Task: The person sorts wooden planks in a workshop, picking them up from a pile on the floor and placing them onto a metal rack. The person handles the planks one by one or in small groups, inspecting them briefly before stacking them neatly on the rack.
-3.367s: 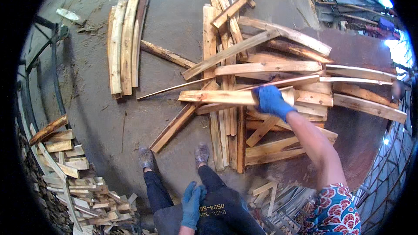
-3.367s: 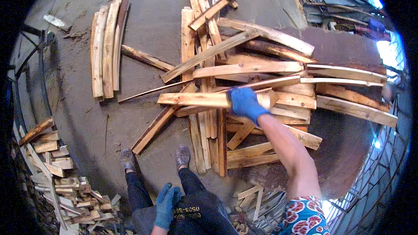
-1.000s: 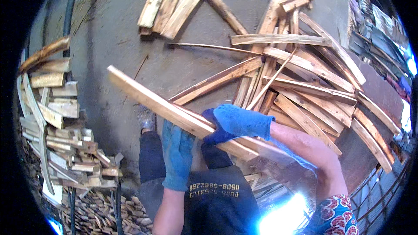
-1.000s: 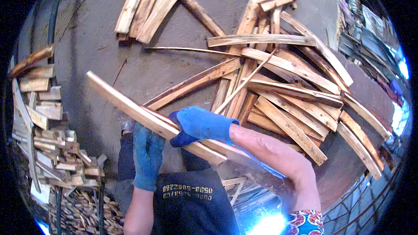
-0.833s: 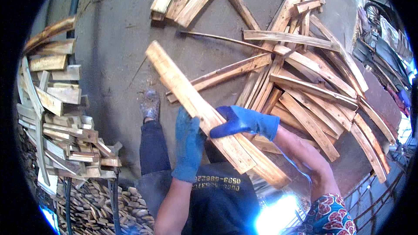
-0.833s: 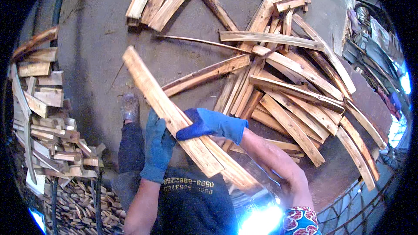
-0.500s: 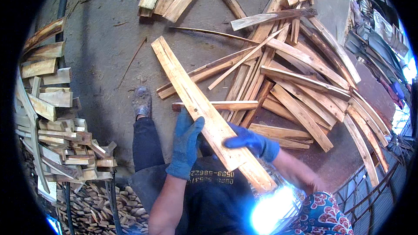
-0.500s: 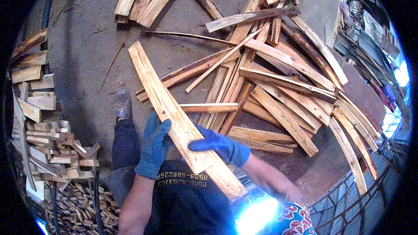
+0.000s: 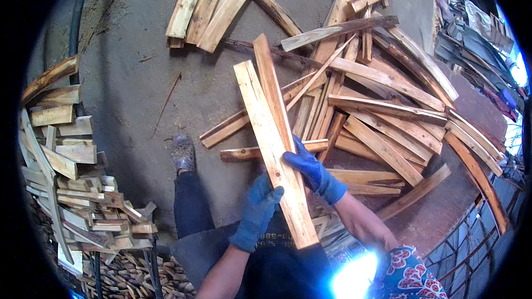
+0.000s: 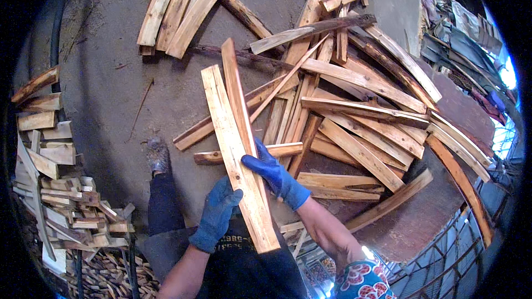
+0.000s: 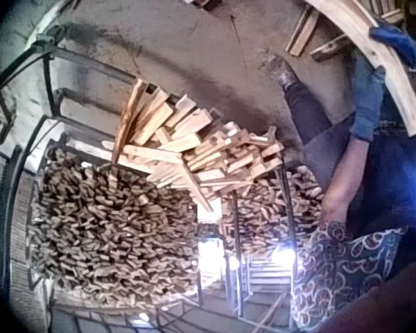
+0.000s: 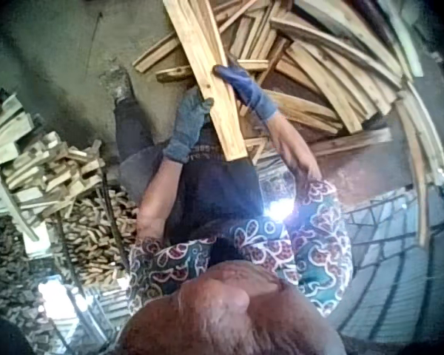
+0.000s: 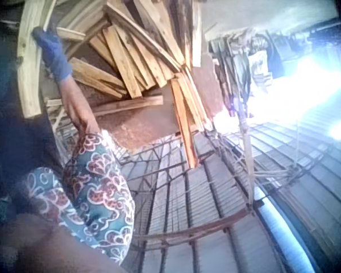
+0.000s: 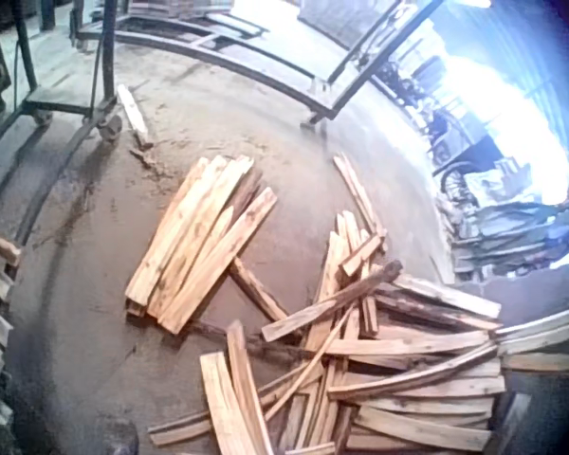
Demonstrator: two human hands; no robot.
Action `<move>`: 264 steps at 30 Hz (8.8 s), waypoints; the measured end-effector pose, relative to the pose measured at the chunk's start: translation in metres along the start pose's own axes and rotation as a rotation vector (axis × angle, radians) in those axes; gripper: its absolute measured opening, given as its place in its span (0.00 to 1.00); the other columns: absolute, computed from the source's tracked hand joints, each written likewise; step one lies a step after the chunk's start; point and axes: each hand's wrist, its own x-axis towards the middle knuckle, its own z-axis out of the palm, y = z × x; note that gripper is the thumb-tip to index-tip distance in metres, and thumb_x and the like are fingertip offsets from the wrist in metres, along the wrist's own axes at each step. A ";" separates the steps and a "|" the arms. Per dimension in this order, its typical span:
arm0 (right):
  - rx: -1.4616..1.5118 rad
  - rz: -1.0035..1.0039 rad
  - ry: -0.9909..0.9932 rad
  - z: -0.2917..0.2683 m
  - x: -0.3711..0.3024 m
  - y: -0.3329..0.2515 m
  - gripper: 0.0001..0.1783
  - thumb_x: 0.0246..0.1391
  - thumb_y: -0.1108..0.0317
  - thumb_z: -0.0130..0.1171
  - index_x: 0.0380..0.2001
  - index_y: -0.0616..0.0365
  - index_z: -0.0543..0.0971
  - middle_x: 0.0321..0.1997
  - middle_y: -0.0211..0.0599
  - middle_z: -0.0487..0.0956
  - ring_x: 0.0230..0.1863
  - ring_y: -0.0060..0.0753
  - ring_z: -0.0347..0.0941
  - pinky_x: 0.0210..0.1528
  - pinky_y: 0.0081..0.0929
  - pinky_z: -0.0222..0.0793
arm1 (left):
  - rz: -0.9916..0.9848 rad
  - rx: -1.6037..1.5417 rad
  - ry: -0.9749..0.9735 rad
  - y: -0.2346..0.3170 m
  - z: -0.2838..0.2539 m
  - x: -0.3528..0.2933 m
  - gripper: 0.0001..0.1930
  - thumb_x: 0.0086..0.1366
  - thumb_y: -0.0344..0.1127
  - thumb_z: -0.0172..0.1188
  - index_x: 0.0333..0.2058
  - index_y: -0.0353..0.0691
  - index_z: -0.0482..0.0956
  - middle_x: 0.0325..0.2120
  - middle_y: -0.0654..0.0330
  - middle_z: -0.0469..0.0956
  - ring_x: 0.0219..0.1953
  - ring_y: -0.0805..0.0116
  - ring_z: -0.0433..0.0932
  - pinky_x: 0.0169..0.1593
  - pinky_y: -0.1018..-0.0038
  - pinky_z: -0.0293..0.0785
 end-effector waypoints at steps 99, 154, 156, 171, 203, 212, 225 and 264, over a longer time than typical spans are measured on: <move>-1.191 -0.288 -0.005 -0.138 0.029 0.101 0.21 0.40 0.51 0.66 0.37 0.51 0.79 0.36 0.47 0.78 0.37 0.49 0.75 0.39 0.38 0.70 | 0.002 -0.348 0.320 0.034 -0.027 0.016 0.21 0.66 0.44 0.50 0.54 0.40 0.67 0.43 0.59 0.75 0.44 0.67 0.75 0.48 0.70 0.72; -1.533 -1.095 0.953 -0.174 0.026 -0.155 0.14 0.54 0.60 0.54 0.42 0.53 0.74 0.22 0.38 0.75 0.19 0.33 0.72 0.20 0.32 0.69 | 0.014 -0.397 0.128 0.084 0.019 0.066 0.18 0.64 0.43 0.52 0.50 0.45 0.71 0.41 0.62 0.77 0.42 0.67 0.76 0.45 0.69 0.75; -0.878 -1.006 1.015 -0.248 -0.027 -0.249 0.15 0.58 0.58 0.52 0.41 0.56 0.73 0.21 0.37 0.76 0.21 0.22 0.71 0.21 0.25 0.68 | 0.030 -0.373 0.099 0.084 0.025 0.066 0.18 0.64 0.43 0.51 0.51 0.46 0.71 0.41 0.63 0.78 0.42 0.67 0.77 0.45 0.69 0.75; -1.006 -0.420 0.381 -0.137 0.056 -0.067 0.26 0.50 0.50 0.52 0.50 0.50 0.73 0.41 0.52 0.77 0.43 0.53 0.74 0.46 0.41 0.69 | -0.065 -0.417 -0.007 0.061 0.024 0.069 0.17 0.66 0.42 0.50 0.51 0.44 0.71 0.43 0.60 0.77 0.44 0.65 0.77 0.47 0.67 0.76; -1.903 -0.687 0.866 -0.195 0.065 -0.156 0.34 0.49 0.40 0.50 0.58 0.41 0.65 0.59 0.39 0.67 0.60 0.42 0.62 0.63 0.45 0.51 | -0.526 -0.114 -0.121 0.023 0.031 0.038 0.16 0.64 0.44 0.53 0.39 0.34 0.76 0.32 0.55 0.80 0.32 0.64 0.80 0.39 0.70 0.76; -2.220 0.070 0.790 -0.256 0.078 -0.221 0.22 0.47 0.65 0.53 0.49 0.40 0.69 0.45 0.32 0.75 0.47 0.38 0.72 0.53 0.46 0.60 | -0.492 0.013 -0.161 0.037 0.061 0.036 0.21 0.61 0.34 0.56 0.50 0.28 0.65 0.32 0.51 0.77 0.32 0.66 0.77 0.34 0.73 0.76; -1.901 -0.535 0.309 -0.185 -0.025 -0.223 0.17 0.41 0.62 0.64 0.34 0.59 0.76 0.33 0.51 0.75 0.36 0.53 0.72 0.38 0.36 0.68 | -0.148 -0.015 -0.127 0.026 0.044 0.007 0.19 0.58 0.38 0.63 0.43 0.32 0.72 0.27 0.60 0.77 0.28 0.74 0.76 0.31 0.76 0.75; -1.697 -1.071 -0.312 0.624 0.227 -0.237 0.42 0.42 0.41 0.59 0.55 0.57 0.66 0.49 0.55 0.73 0.49 0.53 0.70 0.51 0.40 0.64 | 0.606 -0.896 1.120 0.164 -0.297 -0.148 0.14 0.60 0.33 0.55 0.43 0.33 0.73 0.41 0.55 0.73 0.40 0.65 0.75 0.45 0.68 0.72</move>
